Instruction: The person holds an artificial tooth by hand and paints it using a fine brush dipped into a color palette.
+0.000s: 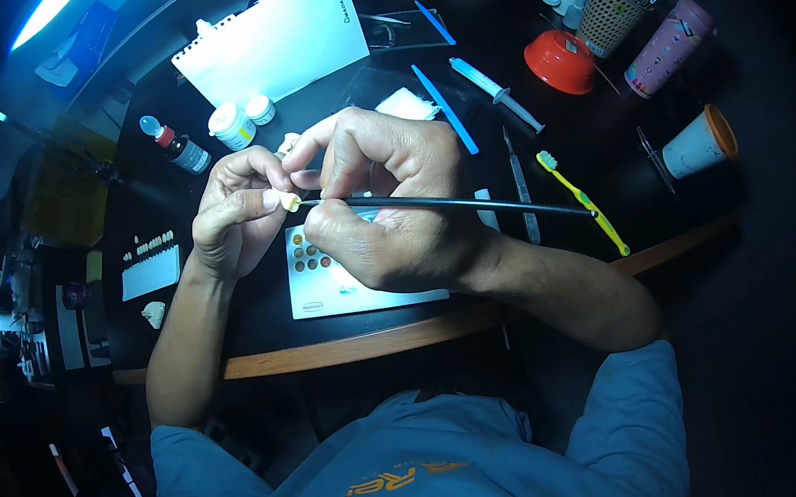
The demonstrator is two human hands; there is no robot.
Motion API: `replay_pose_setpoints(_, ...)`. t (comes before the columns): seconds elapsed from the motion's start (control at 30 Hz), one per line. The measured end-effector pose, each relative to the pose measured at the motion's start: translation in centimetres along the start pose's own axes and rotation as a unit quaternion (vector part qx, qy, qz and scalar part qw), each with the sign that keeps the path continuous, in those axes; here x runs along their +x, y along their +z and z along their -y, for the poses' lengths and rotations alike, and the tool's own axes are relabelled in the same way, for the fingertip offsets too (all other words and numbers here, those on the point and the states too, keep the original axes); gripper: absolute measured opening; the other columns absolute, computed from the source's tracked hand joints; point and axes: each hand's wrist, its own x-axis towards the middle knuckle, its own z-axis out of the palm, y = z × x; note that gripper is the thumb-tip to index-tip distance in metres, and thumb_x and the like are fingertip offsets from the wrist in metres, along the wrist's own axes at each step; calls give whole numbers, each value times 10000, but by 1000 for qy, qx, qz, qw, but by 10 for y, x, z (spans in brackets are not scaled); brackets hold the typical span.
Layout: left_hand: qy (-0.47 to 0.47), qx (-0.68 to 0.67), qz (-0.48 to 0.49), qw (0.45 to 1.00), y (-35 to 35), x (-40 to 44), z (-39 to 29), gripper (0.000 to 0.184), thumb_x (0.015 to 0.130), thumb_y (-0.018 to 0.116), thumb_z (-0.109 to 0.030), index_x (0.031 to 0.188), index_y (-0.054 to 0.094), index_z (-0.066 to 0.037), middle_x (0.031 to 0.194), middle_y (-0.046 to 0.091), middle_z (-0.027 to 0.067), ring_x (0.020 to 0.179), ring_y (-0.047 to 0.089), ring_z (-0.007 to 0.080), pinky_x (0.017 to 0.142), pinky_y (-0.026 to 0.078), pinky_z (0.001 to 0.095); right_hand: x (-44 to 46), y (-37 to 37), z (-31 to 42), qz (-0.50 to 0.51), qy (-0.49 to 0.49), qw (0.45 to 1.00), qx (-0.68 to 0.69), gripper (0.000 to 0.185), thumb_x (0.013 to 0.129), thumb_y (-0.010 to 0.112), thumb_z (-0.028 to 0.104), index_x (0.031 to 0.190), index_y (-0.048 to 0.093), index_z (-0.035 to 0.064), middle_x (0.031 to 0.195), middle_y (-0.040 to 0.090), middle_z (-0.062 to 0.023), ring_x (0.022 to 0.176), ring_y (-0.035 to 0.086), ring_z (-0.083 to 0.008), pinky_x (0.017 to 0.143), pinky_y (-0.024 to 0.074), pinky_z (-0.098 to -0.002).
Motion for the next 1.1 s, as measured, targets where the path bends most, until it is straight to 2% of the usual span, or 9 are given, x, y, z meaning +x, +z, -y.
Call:
replay_pose_setpoints(0.13, -2, -7, 5, 1000, 1, 0, -1, 154, 766, 659, -8, 914, 694, 18, 871, 718, 126, 856, 670, 161, 954, 444, 283, 1, 1, 1, -6, -2, 1000, 9, 127, 709, 527, -109, 727, 508, 16, 732, 578, -88, 1014, 654, -266, 875, 610, -408)
replay_pose_setpoints(0.23, 8, -5, 5, 1000, 1, 0, 1, 157, 765, 664, -6, 918, 692, 15, 867, 714, 122, 852, 667, 159, 953, 444, 284, 0, 5, -3, -45, -13, 999, 12, 75, 666, 632, -64, 646, 575, -21, 865, 662, -179, 901, 698, -198, 797, 601, -329)
replay_pose_setpoints(0.4, 20, -9, 13, 1000, 1, 1, 0, 154, 764, 665, 13, 915, 691, 10, 875, 703, 118, 864, 660, 158, 944, 449, 288, 0, 5, -1, -49, -8, 998, 42, 101, 664, 650, -61, 662, 567, -4, 885, 662, -174, 907, 695, -193, 803, 589, -322)
replay_pose_setpoints(0.53, 23, -14, 20, 999, 1, 1, 1, 150, 768, 666, 19, 915, 692, 8, 883, 701, 120, 872, 657, 158, 942, 451, 292, 0, 1, 1, 4, -32, 999, -24, 133, 703, 579, -88, 722, 511, 24, 707, 586, -76, 1009, 667, -278, 849, 604, -392)
replay_pose_setpoints(0.8, 39, 1, 19, 999, 0, 2, 3, 135, 771, 674, 14, 904, 691, -5, 878, 700, 122, 876, 656, 164, 931, 461, 298, 1, -1, 1, 21, -71, 997, -37, 146, 679, 588, -87, 724, 507, 26, 664, 574, -65, 964, 684, -293, 776, 553, -362)
replay_pose_setpoints(1.1, 46, -3, 29, 999, 1, 2, 2, 117, 783, 676, 24, 897, 686, -2, 888, 688, 124, 877, 655, 172, 892, 487, 306, 2, -1, 3, 26, -84, 995, -53, 157, 680, 594, -82, 744, 506, 31, 667, 573, -70, 939, 690, -299, 763, 533, -368)
